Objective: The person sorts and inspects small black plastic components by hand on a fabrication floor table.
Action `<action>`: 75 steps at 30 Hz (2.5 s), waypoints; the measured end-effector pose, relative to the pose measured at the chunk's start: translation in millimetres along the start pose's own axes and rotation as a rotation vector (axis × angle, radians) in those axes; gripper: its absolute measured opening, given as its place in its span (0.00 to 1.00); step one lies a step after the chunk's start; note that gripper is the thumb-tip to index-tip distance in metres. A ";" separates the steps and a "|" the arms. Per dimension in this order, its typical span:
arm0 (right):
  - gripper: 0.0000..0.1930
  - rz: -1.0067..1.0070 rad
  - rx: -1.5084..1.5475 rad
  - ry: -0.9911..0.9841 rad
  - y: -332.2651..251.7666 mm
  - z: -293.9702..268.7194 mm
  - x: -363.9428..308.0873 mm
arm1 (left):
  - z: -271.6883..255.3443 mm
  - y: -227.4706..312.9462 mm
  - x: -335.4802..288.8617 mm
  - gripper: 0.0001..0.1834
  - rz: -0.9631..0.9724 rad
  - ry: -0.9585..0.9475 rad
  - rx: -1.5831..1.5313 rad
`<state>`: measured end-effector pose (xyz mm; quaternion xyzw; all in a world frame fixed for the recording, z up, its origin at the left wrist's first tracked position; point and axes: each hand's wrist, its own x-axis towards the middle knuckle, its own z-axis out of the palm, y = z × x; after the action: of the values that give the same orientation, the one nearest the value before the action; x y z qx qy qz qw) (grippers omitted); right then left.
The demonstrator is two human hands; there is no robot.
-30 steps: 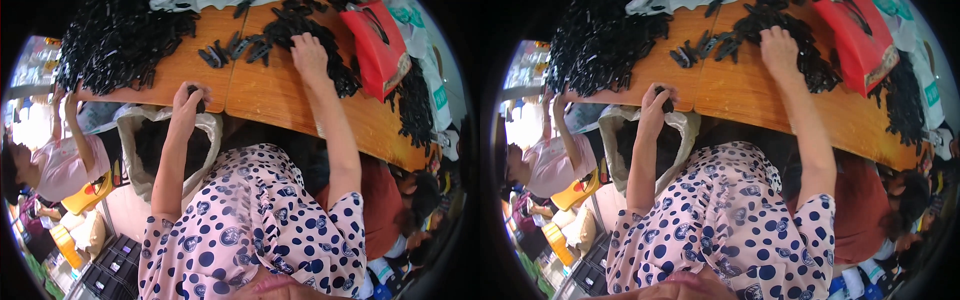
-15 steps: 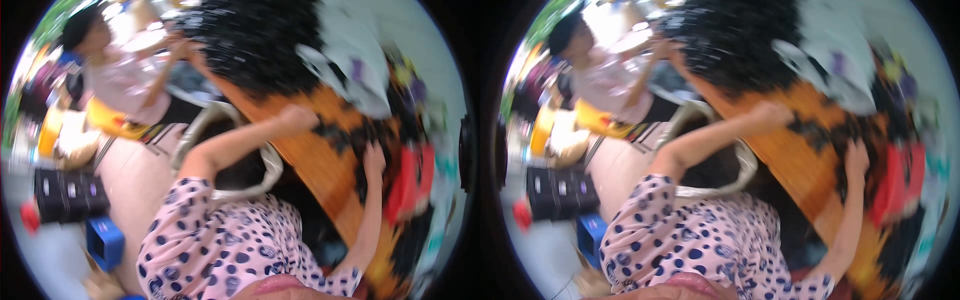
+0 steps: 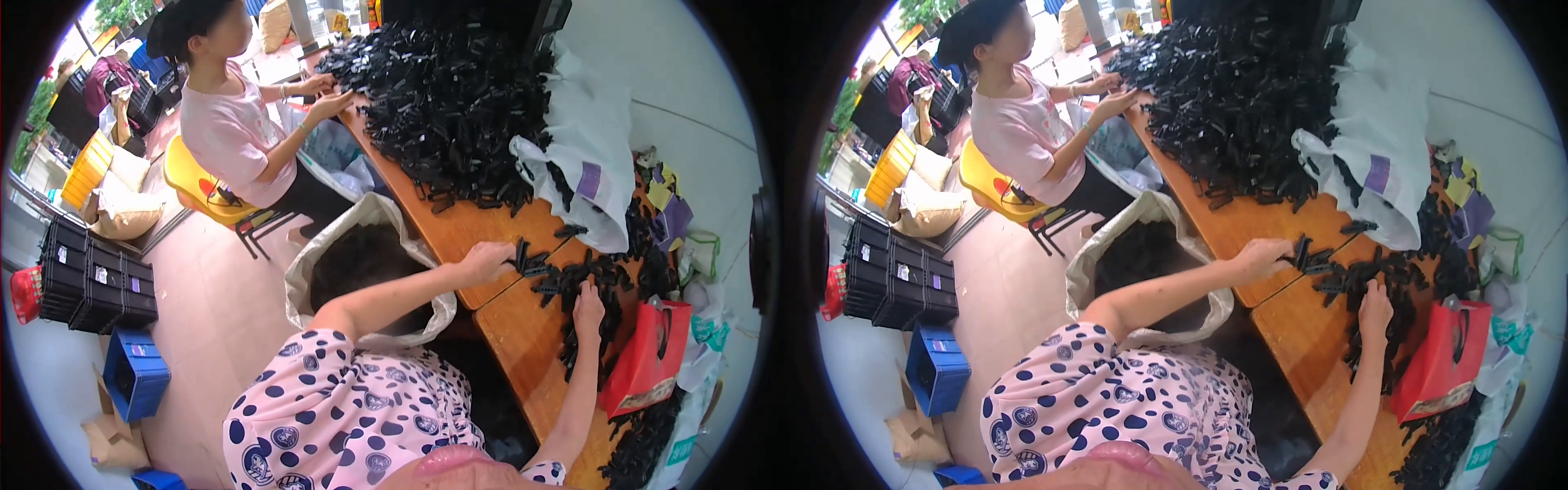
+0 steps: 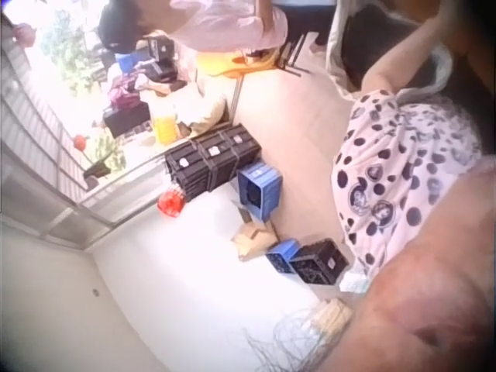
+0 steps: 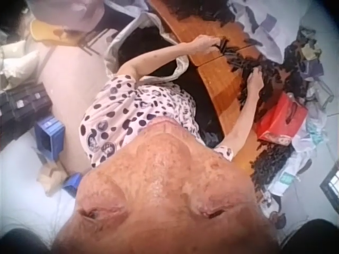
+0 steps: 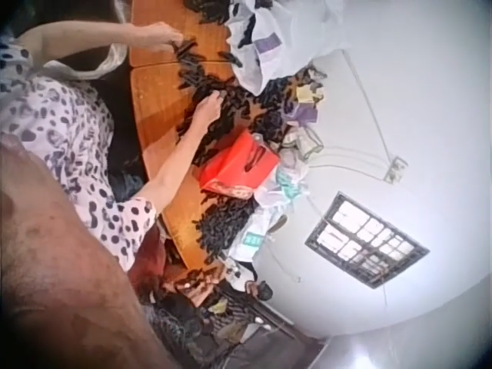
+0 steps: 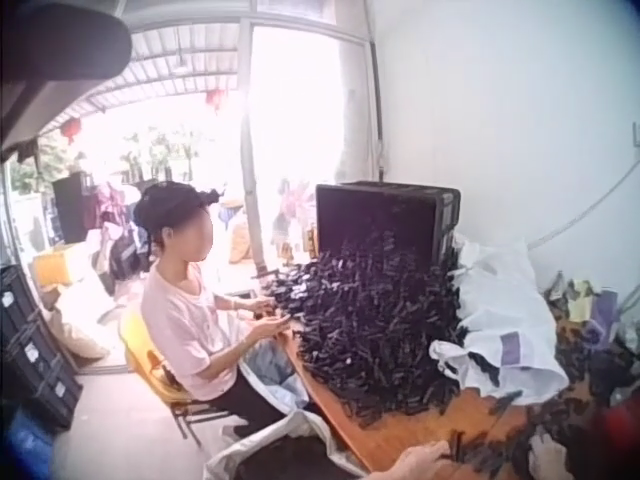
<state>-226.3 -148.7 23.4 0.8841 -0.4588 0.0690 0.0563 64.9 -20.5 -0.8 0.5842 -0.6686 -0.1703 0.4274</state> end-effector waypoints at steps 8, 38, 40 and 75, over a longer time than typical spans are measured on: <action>0.13 0.125 0.258 -0.078 51.4 28.7 9.0 | 18.0 -14.5 -8.1 0.14 -0.375 0.110 -0.500; 0.14 0.122 0.300 0.039 -11.4 -5.3 -26.6 | 23.0 13.7 -21.0 0.05 -0.625 -0.089 -1.085; 0.13 0.084 0.155 0.098 -19.4 3.3 -28.4 | 24.2 12.7 -21.4 0.06 -0.597 -0.099 -1.057; 0.12 0.614 1.158 0.440 6.0 19.7 -51.7 | 47.3 58.7 -14.3 0.08 -0.618 -0.221 -1.077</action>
<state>-259.3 -113.9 -4.7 0.5671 -0.5555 0.4935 -0.3553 -9.6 -4.9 9.2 0.4323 -0.3296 -0.6580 0.5211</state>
